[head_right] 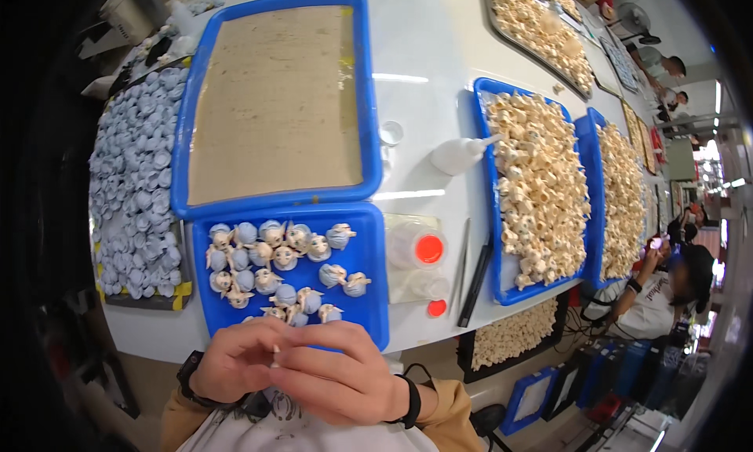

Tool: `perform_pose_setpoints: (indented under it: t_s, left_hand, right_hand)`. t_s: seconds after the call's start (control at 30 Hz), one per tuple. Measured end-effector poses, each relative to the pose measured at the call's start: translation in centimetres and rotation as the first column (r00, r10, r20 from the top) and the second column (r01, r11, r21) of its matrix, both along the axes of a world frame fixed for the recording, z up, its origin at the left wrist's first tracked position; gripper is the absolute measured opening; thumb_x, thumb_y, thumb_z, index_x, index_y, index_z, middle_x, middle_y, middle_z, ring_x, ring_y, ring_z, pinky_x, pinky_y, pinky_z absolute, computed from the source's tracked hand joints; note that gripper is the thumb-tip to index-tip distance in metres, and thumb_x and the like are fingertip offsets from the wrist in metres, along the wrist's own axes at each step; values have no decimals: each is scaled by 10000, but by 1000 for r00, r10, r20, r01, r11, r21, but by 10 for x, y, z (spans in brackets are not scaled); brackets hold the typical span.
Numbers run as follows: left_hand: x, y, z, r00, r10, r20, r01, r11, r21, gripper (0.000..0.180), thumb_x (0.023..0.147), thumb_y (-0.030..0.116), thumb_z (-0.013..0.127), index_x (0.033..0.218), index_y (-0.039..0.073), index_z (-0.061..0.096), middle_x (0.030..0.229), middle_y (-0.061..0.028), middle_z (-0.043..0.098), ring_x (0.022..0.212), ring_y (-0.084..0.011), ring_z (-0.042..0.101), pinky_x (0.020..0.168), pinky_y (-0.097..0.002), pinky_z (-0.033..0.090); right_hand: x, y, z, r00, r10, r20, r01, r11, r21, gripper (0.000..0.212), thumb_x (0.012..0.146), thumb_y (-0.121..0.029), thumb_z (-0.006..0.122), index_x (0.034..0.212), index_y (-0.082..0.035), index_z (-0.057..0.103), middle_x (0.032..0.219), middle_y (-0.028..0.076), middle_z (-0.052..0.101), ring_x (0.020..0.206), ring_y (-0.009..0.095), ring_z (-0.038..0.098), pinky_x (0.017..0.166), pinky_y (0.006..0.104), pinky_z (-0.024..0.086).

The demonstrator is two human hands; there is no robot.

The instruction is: The person assembles small decorative figures by hand. They pick up a light blue base and a beige component, apply a small amount of adhesive from a squeeze bottle, and press the parts together. The completed figures are placed into a blue tray.

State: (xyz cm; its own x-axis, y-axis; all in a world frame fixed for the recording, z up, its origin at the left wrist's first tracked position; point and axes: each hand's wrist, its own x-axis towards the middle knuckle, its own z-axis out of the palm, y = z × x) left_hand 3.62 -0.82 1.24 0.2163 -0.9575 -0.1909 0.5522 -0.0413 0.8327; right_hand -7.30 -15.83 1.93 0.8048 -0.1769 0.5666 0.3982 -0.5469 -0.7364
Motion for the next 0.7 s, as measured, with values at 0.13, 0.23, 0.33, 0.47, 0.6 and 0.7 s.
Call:
perform_pose_setpoints:
  t_s: [0.13,0.23,0.33,0.47,0.6,0.7]
  left_hand:
    - [-1,-3,-7,994,108,23,-106,992,-65,304,712,31,690,978,9,543,1039,-122,501,954,-176,509,793,-295,435]
    - [2,-4,-6,998,64,-2,-64,996,-58,331,654,28,738,936,12,565,1025,-144,531,895,-184,534,752,-297,442]
    - [4,-5,-3,999,28,-33,-28,999,-15,294,659,48,740,900,4,577,1009,-154,545,864,-178,542,736,-290,445]
    - [3,-3,-5,996,65,55,-67,997,31,256,679,63,725,880,1,579,983,-154,558,850,-174,553,734,-283,449]
    - [-2,-7,-7,987,160,3,-160,987,34,243,684,74,720,866,-2,578,953,-147,568,841,-181,558,723,-286,452]
    - [2,-6,-16,995,56,82,-51,997,-58,285,692,44,697,929,-21,552,1025,-166,528,858,-196,562,734,-295,459]
  right_hand:
    - [0,3,-7,994,-90,64,94,994,-48,300,583,-24,642,883,-21,639,944,117,572,848,255,560,625,289,448]
    - [-9,-4,-3,1000,-12,9,12,999,-50,270,641,-36,709,905,-45,653,858,86,557,741,196,529,590,272,425]
    - [-7,-9,0,998,55,10,-55,997,-55,279,642,-7,688,917,-12,642,882,107,564,713,185,535,582,266,420]
    - [-7,-11,1,997,79,-5,-79,990,-115,272,655,15,668,924,23,626,948,144,582,766,204,568,619,255,456]
    - [-7,-10,-1,997,73,-17,-74,992,-103,264,664,17,664,925,28,620,955,168,602,822,225,587,676,255,491]
    - [-8,-10,-2,999,41,-25,-42,999,-20,256,681,2,671,931,23,622,959,175,600,789,234,592,670,270,506]
